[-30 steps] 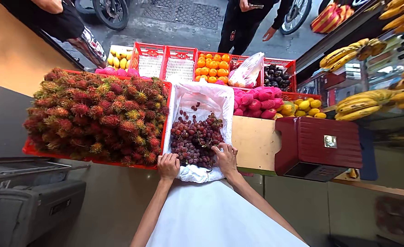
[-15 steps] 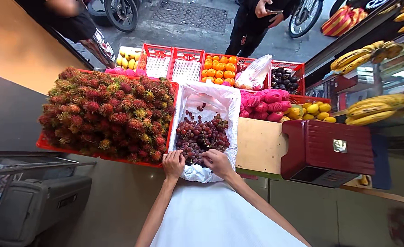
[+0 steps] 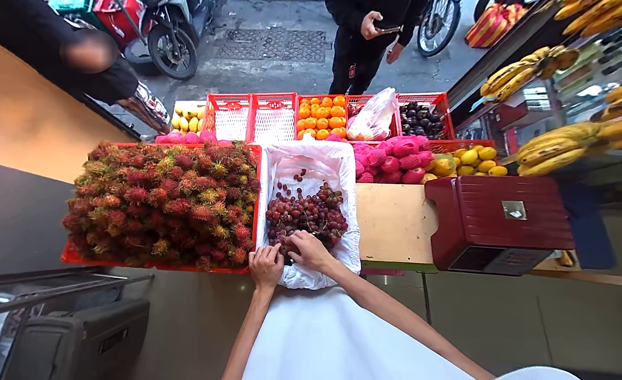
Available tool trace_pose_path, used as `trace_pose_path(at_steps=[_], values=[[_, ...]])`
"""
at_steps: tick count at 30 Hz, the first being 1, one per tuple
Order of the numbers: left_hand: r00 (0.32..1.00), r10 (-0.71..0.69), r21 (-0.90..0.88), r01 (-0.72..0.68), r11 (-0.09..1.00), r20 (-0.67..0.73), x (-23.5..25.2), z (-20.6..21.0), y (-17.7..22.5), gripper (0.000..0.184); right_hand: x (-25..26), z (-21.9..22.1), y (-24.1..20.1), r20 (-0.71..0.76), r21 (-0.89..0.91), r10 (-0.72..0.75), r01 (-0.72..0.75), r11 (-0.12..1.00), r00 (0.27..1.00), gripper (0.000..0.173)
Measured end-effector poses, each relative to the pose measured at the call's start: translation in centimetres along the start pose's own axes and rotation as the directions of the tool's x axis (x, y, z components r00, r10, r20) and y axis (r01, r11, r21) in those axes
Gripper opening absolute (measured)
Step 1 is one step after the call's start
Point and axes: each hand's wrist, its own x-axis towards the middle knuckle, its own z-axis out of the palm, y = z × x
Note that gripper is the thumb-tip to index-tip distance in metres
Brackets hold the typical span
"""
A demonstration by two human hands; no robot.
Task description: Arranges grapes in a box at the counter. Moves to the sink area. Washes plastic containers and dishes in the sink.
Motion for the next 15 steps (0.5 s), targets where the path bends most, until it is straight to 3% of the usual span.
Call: trace_pose_path(at_steps=[3, 6, 10, 12, 15], values=[[0.999, -0.037, 0.003, 0.037, 0.999, -0.033, 0.0, 0.1, 0.1, 0.025, 0.4, -0.4, -0.7, 0.019, -0.057, -0.027, 0.028, 0.998, 0.999, 0.038], [0.999, -0.043, -0.015, 0.043, 0.999, -0.004, -0.1, 0.0, 0.1, 0.025, 1.2, -0.5, -1.3, 0.092, -0.204, -0.136, 0.152, 0.967, 0.986, 0.028], [0.999, -0.044, -0.015, 0.044, 0.999, 0.005, -0.1, 0.0, 0.0, 0.025, 2.2, 0.8, -1.3, 0.064, -0.325, -0.279, 0.285, 0.902, 0.958, 0.019], [0.999, -0.044, -0.013, 0.044, 0.999, 0.001, -0.1, 0.0, 0.0, 0.025, 2.2, 1.0, -1.3, 0.107, -0.304, -0.243, 0.264, 0.915, 0.964, 0.022], [0.999, -0.045, -0.012, 0.044, 0.999, -0.013, 0.0, 0.1, 0.0, 0.025, 1.8, -0.6, -1.2, 0.102, -0.114, -0.095, 0.107, 0.988, 0.990, 0.031]])
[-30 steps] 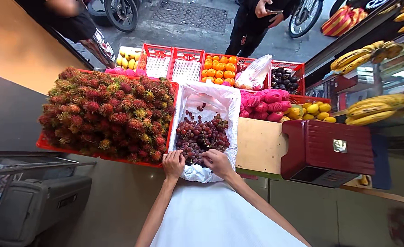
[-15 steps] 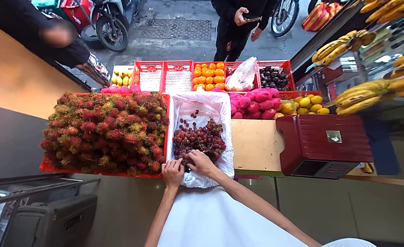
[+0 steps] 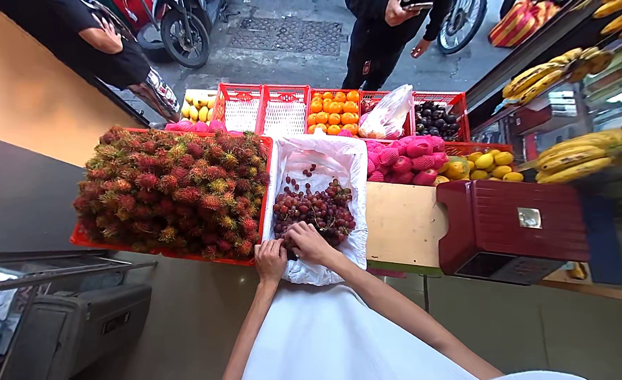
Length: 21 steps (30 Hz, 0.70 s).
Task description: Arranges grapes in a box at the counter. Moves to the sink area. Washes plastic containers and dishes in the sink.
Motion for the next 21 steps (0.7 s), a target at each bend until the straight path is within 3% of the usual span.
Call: trace_pose_path(at_steps=[3, 8, 14, 21], values=[[1.000, -0.014, 0.015, 0.014, 1.000, -0.019, 0.0, 0.2, 0.2, 0.025, 0.8, -1.3, 0.8, -0.060, 0.095, 0.154, -0.148, 0.984, 0.986, 0.038], [1.000, -0.004, 0.070, 0.005, 0.998, -0.009, 0.1, 0.2, 0.2, 0.024, 3.9, -2.4, -0.4, 0.235, -0.038, 0.203, -0.199, 0.979, 0.951, 0.035], [0.999, 0.011, 0.071, -0.009, 0.997, -0.030, 0.1, 0.3, 0.1, 0.023, 5.1, -3.9, -2.6, 0.340, -0.137, 0.382, -0.356, 0.924, 0.859, 0.040], [1.000, 0.009, 0.063, -0.008, 0.998, -0.010, 0.2, 0.3, 0.1, 0.024, 5.0, -3.2, -1.3, 0.332, 0.070, 0.445, -0.492, 0.868, 0.832, 0.030]])
